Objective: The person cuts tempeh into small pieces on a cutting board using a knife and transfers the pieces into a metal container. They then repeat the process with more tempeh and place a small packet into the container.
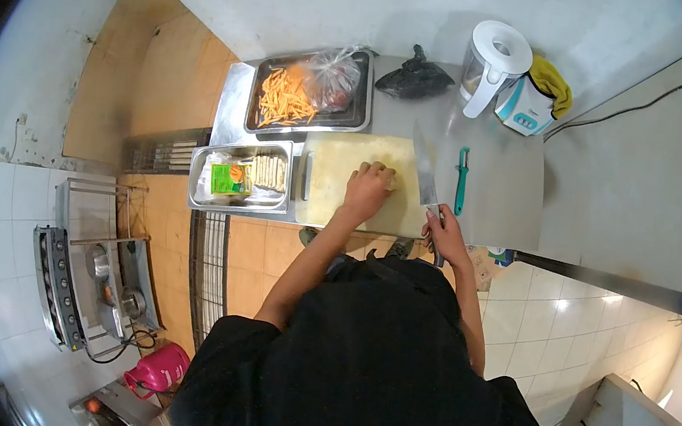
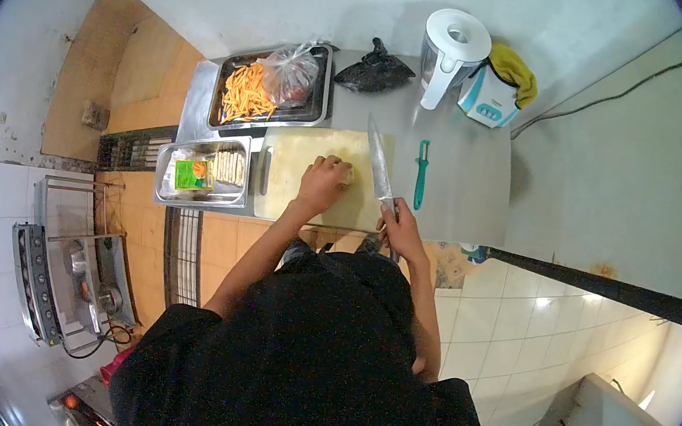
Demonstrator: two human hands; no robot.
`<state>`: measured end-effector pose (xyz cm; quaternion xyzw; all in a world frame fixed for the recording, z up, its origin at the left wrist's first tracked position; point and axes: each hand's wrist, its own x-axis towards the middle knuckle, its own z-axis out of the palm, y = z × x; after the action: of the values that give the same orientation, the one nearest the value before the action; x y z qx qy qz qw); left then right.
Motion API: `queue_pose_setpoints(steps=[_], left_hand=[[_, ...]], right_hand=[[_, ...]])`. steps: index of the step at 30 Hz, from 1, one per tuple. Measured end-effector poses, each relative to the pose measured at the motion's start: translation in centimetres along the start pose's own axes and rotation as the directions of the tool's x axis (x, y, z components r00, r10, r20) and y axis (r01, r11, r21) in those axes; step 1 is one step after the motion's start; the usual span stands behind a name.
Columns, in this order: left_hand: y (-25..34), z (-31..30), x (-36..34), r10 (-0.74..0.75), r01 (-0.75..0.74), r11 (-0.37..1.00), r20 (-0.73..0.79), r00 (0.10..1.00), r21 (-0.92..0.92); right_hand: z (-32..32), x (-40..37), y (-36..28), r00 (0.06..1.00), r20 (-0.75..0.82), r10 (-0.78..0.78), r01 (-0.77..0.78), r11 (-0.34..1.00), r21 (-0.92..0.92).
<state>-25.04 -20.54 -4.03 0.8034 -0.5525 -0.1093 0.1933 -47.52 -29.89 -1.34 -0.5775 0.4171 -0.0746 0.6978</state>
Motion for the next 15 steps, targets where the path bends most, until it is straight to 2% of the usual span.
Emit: queue_pose_setpoints(steps=[2,5,7,8,10,11,15], left_hand=[[-1.2,-0.3,0.0,0.011,-0.012,0.999,-0.018,1.0,-0.053],[-1.7,-1.0,-0.1,0.004,-0.006,0.995,-0.015,1.0,-0.103],[-1.6,-1.0,-0.1,-0.02,0.017,0.988,-0.021,1.0,-0.154],[-1.6,-1.1,-0.1,-0.046,0.039,0.978,-0.03,0.998,-0.204],[-2.3,0.0,0.1,-0.069,0.047,0.959,-0.069,0.995,-0.278],[-2.6,0.6,0.1,-0.096,0.053,0.935,-0.106,0.99,-0.351],[-2.5,1.1,0.5,-0.127,0.057,0.926,-0.167,0.978,-0.372]], right_hand=[[0.4,0.1,0.3,1.0,-0.003,0.025,-0.025,0.998,-0.062],[0.9,0.4,1.3,1.0,0.016,-0.026,0.028,0.992,-0.125],[1.4,0.7,1.6,0.996,-0.03,-0.08,0.066,0.942,-0.329],[1.7,0.8,1.7,0.996,-0.031,-0.079,0.065,0.942,-0.329],[2.3,1.2,2.4,0.933,-0.078,-0.352,0.258,0.803,-0.537],[2.4,1.2,2.8,0.934,-0.078,-0.348,0.255,0.804,-0.537],[3.8,0.3,1.7,0.946,-0.095,-0.31,0.188,0.763,-0.618]])
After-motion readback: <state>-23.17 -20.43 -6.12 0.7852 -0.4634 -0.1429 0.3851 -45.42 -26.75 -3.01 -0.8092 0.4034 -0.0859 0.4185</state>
